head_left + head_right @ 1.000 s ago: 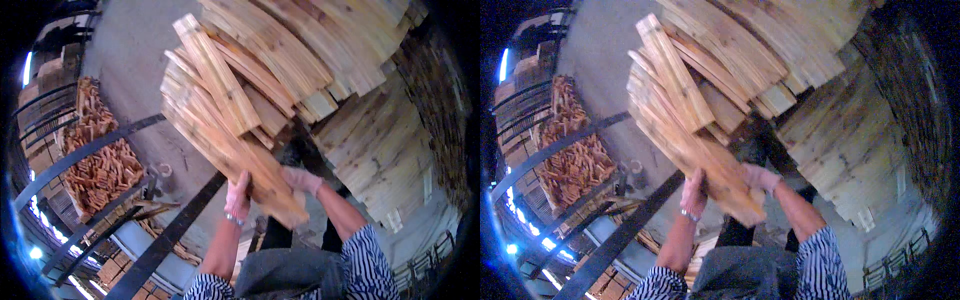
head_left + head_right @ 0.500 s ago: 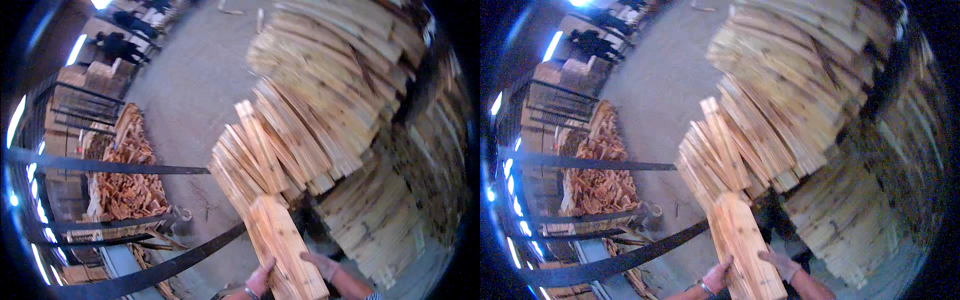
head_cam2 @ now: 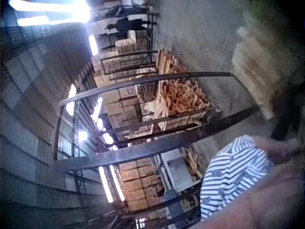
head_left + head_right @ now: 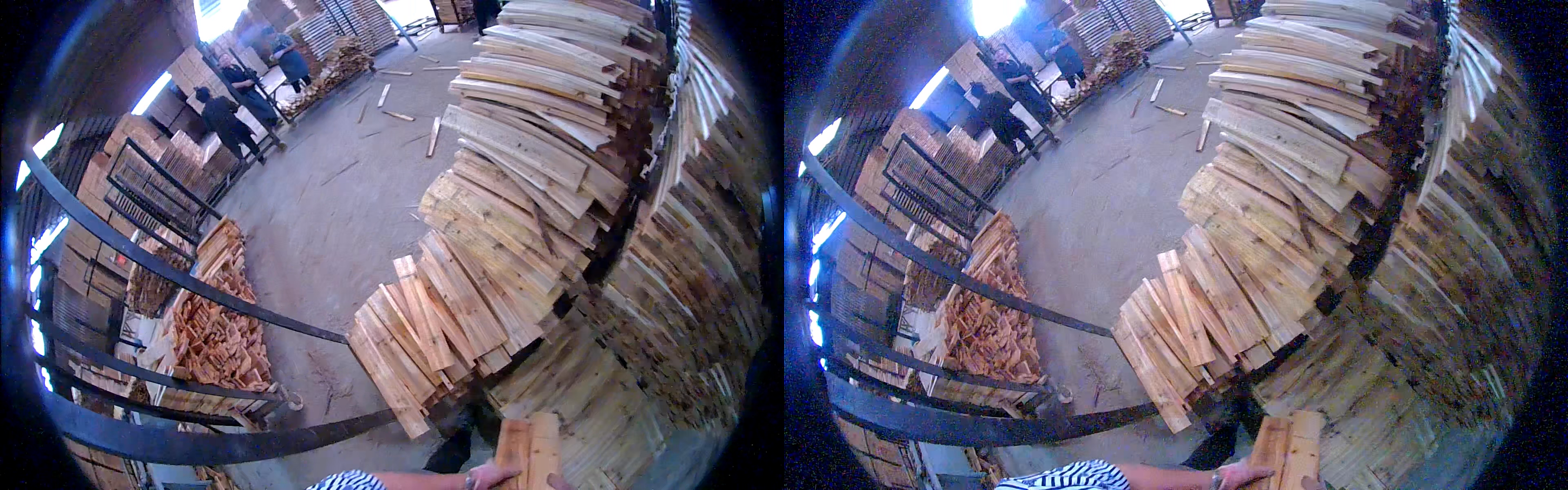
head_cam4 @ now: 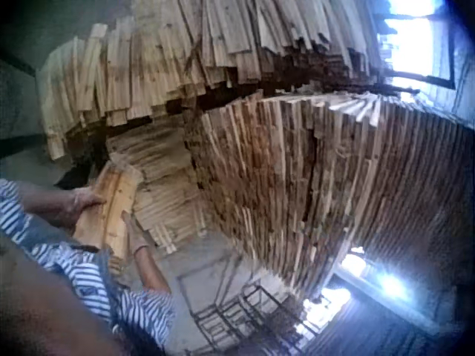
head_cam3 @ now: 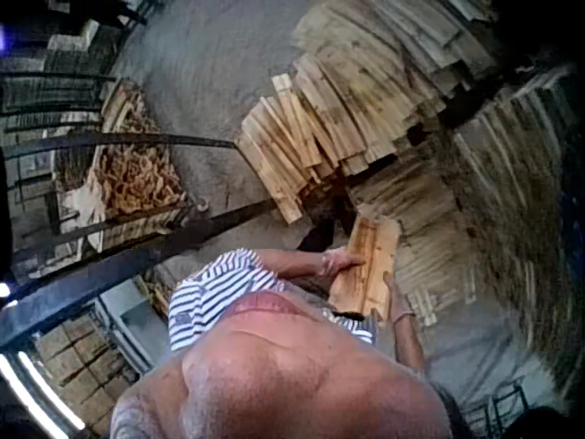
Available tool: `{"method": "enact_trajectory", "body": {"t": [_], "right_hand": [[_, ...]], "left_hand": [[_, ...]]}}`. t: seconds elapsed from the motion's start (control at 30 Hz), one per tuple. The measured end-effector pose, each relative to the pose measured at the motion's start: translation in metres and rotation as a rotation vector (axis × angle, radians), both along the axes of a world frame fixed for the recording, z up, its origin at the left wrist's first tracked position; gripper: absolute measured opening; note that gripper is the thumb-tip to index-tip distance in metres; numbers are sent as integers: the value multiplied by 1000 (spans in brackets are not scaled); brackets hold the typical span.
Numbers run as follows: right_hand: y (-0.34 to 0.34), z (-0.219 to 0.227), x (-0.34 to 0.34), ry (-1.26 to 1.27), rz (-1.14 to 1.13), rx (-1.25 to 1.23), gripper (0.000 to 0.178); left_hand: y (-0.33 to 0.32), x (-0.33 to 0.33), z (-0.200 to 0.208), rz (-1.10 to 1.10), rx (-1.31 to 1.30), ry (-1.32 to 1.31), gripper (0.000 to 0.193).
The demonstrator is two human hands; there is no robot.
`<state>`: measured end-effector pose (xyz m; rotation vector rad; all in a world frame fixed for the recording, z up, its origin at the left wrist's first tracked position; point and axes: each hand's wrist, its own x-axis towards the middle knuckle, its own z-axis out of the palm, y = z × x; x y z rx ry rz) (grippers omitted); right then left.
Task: The person repeatedly picks up small wooden planks from a pile and stacks them onto a larger, organized stack. The person handles the planks by hand, arranging them in a neat pile within a warehouse setting.
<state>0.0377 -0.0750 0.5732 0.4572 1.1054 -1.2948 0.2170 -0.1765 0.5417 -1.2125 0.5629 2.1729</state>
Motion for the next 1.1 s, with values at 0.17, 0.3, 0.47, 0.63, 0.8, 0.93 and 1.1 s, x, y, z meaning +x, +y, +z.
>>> {"method": "enact_trajectory", "body": {"t": [0.17, 0.3, 0.47, 0.63, 0.8, 0.93, 1.1], "right_hand": [[61, -21, -15, 72, -156, 57, 66], [156, -63, -16, 84, -305, 57, 64], [240, -117, -7, -3, -422, -12, 52], [287, -132, 28, 80, -534, -114, 57], [314, -161, 46, 392, -497, 238, 94], [322, -182, 28, 807, 39, 785, 104], [323, -253, 0, 764, 255, 1060, 102]], "left_hand": [[37, -69, -73, -286, 195, 155, 45], [93, -104, -180, -361, 186, 266, 44], [89, -128, -156, -532, -95, 129, 40], [151, -134, -82, -554, -433, 451, 36], [170, -139, -145, -616, -568, 280, 78], [191, -176, -166, -729, -887, 428, 83], [172, -194, -305, -707, -969, 410, 89]]}}
